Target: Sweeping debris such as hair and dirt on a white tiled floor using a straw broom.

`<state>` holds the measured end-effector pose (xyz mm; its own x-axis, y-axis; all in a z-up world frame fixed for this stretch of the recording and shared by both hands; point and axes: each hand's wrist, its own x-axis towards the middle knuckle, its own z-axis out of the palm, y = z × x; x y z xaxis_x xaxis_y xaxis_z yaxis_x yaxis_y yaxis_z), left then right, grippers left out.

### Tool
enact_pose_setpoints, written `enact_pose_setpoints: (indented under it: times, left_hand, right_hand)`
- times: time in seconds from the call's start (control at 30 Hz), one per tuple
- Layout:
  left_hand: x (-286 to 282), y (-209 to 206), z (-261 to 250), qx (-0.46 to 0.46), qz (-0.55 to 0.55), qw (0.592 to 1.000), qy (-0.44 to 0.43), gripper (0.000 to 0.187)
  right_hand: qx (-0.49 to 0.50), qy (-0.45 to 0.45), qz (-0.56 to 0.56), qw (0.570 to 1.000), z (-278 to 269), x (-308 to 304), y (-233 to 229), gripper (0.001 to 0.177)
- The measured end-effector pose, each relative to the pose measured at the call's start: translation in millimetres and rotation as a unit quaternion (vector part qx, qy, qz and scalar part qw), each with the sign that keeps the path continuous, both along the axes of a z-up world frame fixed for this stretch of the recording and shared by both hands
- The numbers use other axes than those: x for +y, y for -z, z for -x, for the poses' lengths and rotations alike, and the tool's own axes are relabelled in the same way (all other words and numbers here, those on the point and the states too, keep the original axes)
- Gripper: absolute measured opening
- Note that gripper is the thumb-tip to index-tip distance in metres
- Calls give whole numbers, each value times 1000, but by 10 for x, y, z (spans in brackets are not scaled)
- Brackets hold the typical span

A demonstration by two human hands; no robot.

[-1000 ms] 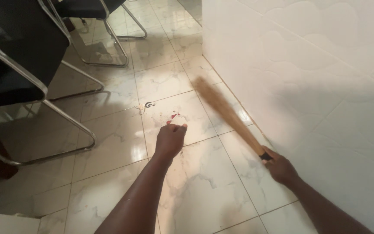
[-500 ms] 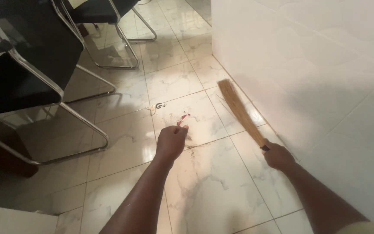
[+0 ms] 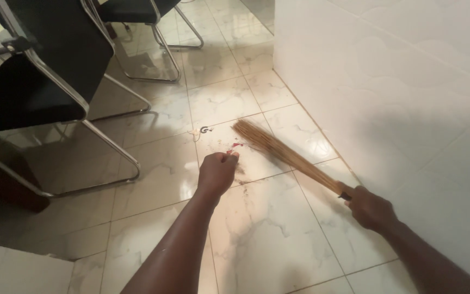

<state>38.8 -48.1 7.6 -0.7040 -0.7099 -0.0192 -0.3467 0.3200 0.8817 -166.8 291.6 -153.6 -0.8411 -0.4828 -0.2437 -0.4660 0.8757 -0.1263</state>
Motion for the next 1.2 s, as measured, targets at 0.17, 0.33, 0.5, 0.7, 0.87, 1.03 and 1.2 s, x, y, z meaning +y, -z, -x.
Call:
enact_pose_setpoints:
  times: [0.17,0.33,0.5,0.7,0.87,1.03,1.2]
  left_hand:
    - [60,1,44,-12,25,1000,4,41]
    - [151,-45,73,-7,26,1000,6,39]
    - [-33,62,102,30,16,999,-9,37]
    - [-91,-156,-105,19,24,996,-83,36]
    - [-132,-194,-169,4,-3,997,-82,37]
    - [-175,-115,-182,-20,17,998,-65,39]
    - [-170,-141,-197,-39,31,997,-57,37]
  right_hand:
    - [7,48,63,997,-186,212,-312,58]
    - [33,100,249,963,-132,394,-28,57]
    - [-77,114,217,966,-627,100,-229,51]
    - [-168,-10,140,976,-1478,52,-54,36]
    - [-247,-46,75,965,-1871,304,81,28]
    - [-229,-3,-56,972,-1551,768,482,25]
    - [-180,-12,-90,979,-1038,874,512,37]
